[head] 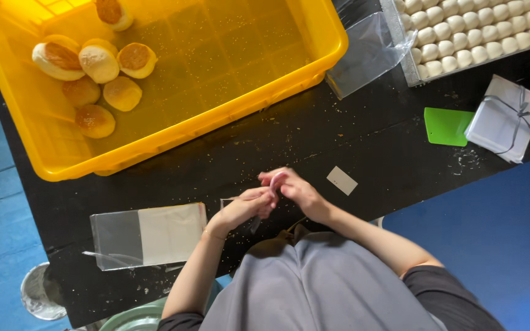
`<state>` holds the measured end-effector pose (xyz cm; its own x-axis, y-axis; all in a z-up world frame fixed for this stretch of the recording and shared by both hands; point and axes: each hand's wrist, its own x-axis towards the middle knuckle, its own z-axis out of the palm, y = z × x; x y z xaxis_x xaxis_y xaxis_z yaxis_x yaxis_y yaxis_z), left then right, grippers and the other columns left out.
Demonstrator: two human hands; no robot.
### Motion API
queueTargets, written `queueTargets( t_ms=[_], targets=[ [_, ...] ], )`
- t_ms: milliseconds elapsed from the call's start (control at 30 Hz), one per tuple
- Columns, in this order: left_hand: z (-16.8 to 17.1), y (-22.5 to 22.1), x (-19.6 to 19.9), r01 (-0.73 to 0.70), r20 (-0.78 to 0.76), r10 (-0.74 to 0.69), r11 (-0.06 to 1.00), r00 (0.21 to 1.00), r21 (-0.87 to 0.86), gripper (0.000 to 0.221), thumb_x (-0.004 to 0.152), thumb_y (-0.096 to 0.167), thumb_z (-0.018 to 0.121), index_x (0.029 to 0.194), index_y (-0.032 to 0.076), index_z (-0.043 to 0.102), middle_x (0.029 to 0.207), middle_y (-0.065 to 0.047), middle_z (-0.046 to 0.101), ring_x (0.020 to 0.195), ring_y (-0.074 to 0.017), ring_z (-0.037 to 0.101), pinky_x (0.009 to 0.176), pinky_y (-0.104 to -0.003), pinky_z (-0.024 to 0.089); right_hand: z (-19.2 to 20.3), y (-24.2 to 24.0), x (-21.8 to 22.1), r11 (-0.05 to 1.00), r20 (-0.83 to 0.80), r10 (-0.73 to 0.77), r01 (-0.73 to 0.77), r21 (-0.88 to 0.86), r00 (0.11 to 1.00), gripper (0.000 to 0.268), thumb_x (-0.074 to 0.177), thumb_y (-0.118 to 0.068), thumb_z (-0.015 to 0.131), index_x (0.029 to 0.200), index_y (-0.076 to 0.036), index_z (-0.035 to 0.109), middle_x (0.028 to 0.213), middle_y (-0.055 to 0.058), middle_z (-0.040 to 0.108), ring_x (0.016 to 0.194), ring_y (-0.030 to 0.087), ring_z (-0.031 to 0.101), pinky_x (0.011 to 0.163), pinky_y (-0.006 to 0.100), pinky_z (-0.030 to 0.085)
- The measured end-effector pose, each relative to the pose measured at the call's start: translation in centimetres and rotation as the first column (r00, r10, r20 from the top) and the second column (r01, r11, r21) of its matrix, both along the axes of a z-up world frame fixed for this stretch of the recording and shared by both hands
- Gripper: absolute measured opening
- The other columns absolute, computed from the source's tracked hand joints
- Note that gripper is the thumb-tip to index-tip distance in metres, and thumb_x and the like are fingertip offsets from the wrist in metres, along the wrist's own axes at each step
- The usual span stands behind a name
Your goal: The person gathers several thin plastic strips into a bundle and places them inside a small plastic bag.
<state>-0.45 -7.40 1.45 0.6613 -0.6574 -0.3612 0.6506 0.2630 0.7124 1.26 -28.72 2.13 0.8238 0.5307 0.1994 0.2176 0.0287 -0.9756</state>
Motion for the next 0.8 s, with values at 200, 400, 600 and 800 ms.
queueTargets(
  t_ms=[200,400,600,800],
  targets=[
    [0.9,2.2,0.6,0.165,0.181,-0.222,0.944,0.958,0.285,0.023,0.101,0.027,0.064,0.089,0.009,0.071,0.078,-0.002,0.064,0.077,-0.0127,0.052,0.074,-0.028,0.043,0.9,-1.2,-0.1,0.969,-0.239,0.210,-0.169,0.178,0.948,0.045,0.106,-0.032,0.047,0.092,0.000,0.075,0.127,0.014,0.055,0.114,0.027,0.057,0.099,0.049,0.047],
    [0.9,-1.3,-0.7,-0.360,-0.174,0.332,0.917,0.927,-0.172,0.041,0.095,0.037,0.060,0.127,0.012,0.063,0.146,-0.013,0.059,0.136,-0.0207,0.050,0.105,-0.033,0.038,0.5,-3.1,3.0,0.917,0.650,0.194,0.100,-0.386,0.735,0.056,0.107,-0.058,0.030,0.092,-0.019,0.067,0.131,0.006,0.057,0.125,0.030,0.050,0.106,0.047,0.035],
    [-1.1,-5.6,-1.3,-0.632,-0.176,0.607,0.732,0.775,-0.254,0.060,0.110,0.056,0.031,0.161,0.023,0.034,0.167,0.009,0.029,0.151,-0.0145,0.028,0.118,-0.040,0.022,-0.2,-1.0,3.3,0.659,0.871,0.141,0.612,-0.437,0.471,0.028,0.096,-0.018,0.052,0.114,-0.026,0.072,0.110,-0.005,0.064,0.104,0.020,0.058,0.094,0.044,0.041],
    [-1.1,-5.9,-0.5,-0.764,0.672,0.434,0.560,0.600,0.320,0.052,0.116,0.034,0.023,0.157,0.009,0.041,0.167,-0.009,0.034,0.157,-0.0278,0.021,0.126,-0.043,0.018,0.7,2.0,1.9,0.829,0.543,-0.253,0.469,-0.305,0.801,0.044,0.101,-0.012,0.050,0.144,-0.006,0.059,0.139,0.012,0.056,0.119,0.027,0.054,0.100,0.040,0.045]
  ],
)
